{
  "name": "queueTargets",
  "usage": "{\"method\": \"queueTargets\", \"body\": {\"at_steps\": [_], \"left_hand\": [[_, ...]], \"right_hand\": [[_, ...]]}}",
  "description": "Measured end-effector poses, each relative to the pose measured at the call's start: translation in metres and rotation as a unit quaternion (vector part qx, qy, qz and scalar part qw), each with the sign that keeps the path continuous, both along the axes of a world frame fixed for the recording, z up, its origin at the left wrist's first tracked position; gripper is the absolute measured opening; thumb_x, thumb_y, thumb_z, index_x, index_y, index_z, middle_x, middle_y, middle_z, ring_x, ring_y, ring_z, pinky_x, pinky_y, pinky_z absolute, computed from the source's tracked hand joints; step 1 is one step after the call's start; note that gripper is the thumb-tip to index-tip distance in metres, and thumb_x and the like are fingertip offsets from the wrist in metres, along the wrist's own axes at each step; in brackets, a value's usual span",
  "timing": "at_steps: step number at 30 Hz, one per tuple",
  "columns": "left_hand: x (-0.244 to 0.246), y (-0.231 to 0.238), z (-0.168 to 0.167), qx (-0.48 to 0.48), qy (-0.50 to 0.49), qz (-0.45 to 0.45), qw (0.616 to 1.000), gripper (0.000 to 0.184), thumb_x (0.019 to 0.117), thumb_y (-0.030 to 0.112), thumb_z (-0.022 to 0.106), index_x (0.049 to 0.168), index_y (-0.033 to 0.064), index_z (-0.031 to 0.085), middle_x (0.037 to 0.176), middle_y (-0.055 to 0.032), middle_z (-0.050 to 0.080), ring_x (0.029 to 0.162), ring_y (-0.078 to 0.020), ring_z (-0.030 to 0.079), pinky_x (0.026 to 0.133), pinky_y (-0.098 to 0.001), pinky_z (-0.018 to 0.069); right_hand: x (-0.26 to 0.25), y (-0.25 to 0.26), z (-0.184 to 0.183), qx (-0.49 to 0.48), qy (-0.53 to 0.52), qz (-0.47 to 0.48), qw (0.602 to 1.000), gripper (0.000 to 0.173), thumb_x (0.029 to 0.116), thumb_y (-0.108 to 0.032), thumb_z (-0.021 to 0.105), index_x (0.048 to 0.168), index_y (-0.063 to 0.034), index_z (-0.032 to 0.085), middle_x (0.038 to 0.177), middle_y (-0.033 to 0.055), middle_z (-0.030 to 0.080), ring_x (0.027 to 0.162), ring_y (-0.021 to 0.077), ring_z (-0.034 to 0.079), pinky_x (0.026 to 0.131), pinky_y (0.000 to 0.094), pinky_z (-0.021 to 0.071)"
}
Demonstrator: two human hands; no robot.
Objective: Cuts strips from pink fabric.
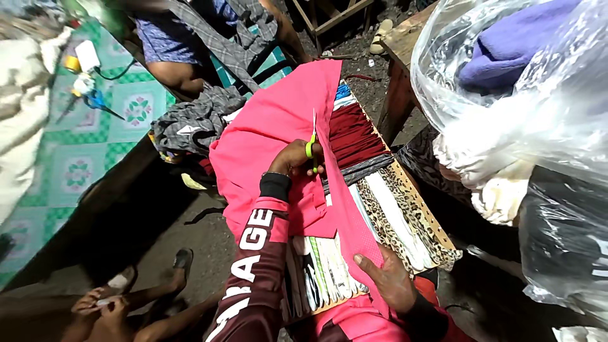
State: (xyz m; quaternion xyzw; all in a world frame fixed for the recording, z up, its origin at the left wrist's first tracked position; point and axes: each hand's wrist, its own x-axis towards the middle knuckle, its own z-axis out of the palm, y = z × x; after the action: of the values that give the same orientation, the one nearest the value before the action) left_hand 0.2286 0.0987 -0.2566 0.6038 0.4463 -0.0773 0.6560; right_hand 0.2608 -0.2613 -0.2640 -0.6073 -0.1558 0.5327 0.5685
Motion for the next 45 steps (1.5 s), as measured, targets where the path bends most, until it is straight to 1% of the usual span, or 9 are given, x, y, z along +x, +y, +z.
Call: {"method": "queueTargets", "body": {"at_steps": [11,15,18,23,28,36,39,42,45], "left_hand": [[0.005,0.007,-0.003,0.018,0.011,-0.025,0.999,0.029,0.1001,0.029,0.056,0.091,0.0026,0.065,0.073,-0.0086,0.071,0.057,-0.0164,0.067,0.049,-0.0306,0.0549],[0.002,0.009,-0.006,0.026,0.003,-0.03,0.999,0.027,0.1008,0.025,0.053,0.09,0.0023,0.063,0.071,-0.0082,0.07,0.058,-0.0169,0.068,0.051,-0.0317,0.0562],[0.002,0.007,-0.005,0.05,0.001,-0.006,0.999,0.023,0.101,0.019,0.058,0.088,0.0014,0.064,0.067,-0.0067,0.069,0.05,-0.0126,0.063,0.045,-0.026,0.0512],[0.002,0.006,-0.003,0.05,0.009,0.023,0.998,0.021,0.1014,0.017,0.061,0.086,0.0017,0.064,0.063,-0.0051,0.066,0.044,-0.0085,0.056,0.04,-0.0219,0.0444],[0.002,0.015,-0.004,0.038,-0.004,0.006,0.999,0.029,0.1045,0.025,0.054,0.087,0.0028,0.062,0.065,-0.0053,0.066,0.05,-0.0122,0.062,0.045,-0.0267,0.0516],[0.01,0.028,0.007,0.04,0.028,-0.018,0.999,0.03,0.1025,0.027,0.053,0.085,0.0049,0.063,0.068,-0.0051,0.068,0.055,-0.0142,0.065,0.049,-0.0294,0.0539],[0.008,0.034,0.005,0.046,0.042,-0.03,0.998,0.029,0.1037,0.027,0.053,0.089,0.0038,0.062,0.07,-0.0058,0.068,0.056,-0.015,0.066,0.05,-0.0293,0.055],[0.006,0.033,0.005,0.052,0.033,-0.033,0.998,0.025,0.1034,0.022,0.054,0.091,0.0021,0.063,0.069,-0.0059,0.068,0.054,-0.0137,0.064,0.049,-0.028,0.054],[0.005,0.032,0.004,0.047,0.026,-0.039,0.998,0.023,0.1056,0.02,0.054,0.099,0.0015,0.065,0.078,-0.0056,0.073,0.05,-0.0075,0.061,0.043,-0.021,0.0474]], "right_hand": [[-0.005,-0.006,-0.006,0.0,0.004,0.006,1.0,0.034,0.0921,-0.021,0.075,0.121,-0.0048,0.069,0.105,0.002,0.077,0.099,0.0076,0.073,0.092,0.027,0.0603],[-0.006,-0.006,-0.008,-0.001,0.009,0.009,1.0,0.034,0.0918,-0.022,0.075,0.122,-0.0054,0.069,0.105,0.0019,0.077,0.099,0.008,0.073,0.092,0.028,0.0605],[-0.008,-0.006,-0.007,0.005,0.012,0.016,1.0,0.034,0.0919,-0.02,0.075,0.121,-0.0045,0.069,0.105,0.0019,0.077,0.099,0.0074,0.072,0.093,0.0266,0.06],[-0.012,-0.008,-0.007,0.002,0.024,0.021,1.0,0.033,0.0913,-0.019,0.076,0.12,-0.0046,0.07,0.104,0.0029,0.077,0.099,0.0085,0.073,0.092,0.0276,0.0607],[-0.016,-0.014,-0.008,-0.001,0.01,0.061,0.998,0.034,0.0919,-0.023,0.075,0.121,-0.0059,0.07,0.105,0.0008,0.077,0.099,0.0067,0.072,0.093,0.0282,0.0602],[-0.016,-0.016,-0.009,0.001,0.003,0.076,0.997,0.034,0.0925,-0.024,0.075,0.121,-0.0067,0.07,0.106,0.0007,0.077,0.1,0.0068,0.072,0.093,0.0286,0.0602],[-0.012,-0.02,-0.011,-0.013,-0.009,0.079,0.997,0.035,0.0917,-0.028,0.075,0.121,-0.0092,0.072,0.106,-0.0009,0.077,0.101,0.0061,0.072,0.094,0.0287,0.06],[-0.009,-0.024,-0.009,-0.013,-0.017,0.076,0.997,0.033,0.091,-0.026,0.075,0.118,-0.0074,0.072,0.104,-0.0004,0.077,0.099,0.006,0.072,0.092,0.0276,0.0604],[-0.008,-0.029,-0.007,-0.016,-0.042,0.086,0.995,0.031,0.0914,-0.027,0.075,0.116,-0.0079,0.072,0.101,-0.002,0.077,0.095,0.0039,0.072,0.089,0.0261,0.0607]]}}
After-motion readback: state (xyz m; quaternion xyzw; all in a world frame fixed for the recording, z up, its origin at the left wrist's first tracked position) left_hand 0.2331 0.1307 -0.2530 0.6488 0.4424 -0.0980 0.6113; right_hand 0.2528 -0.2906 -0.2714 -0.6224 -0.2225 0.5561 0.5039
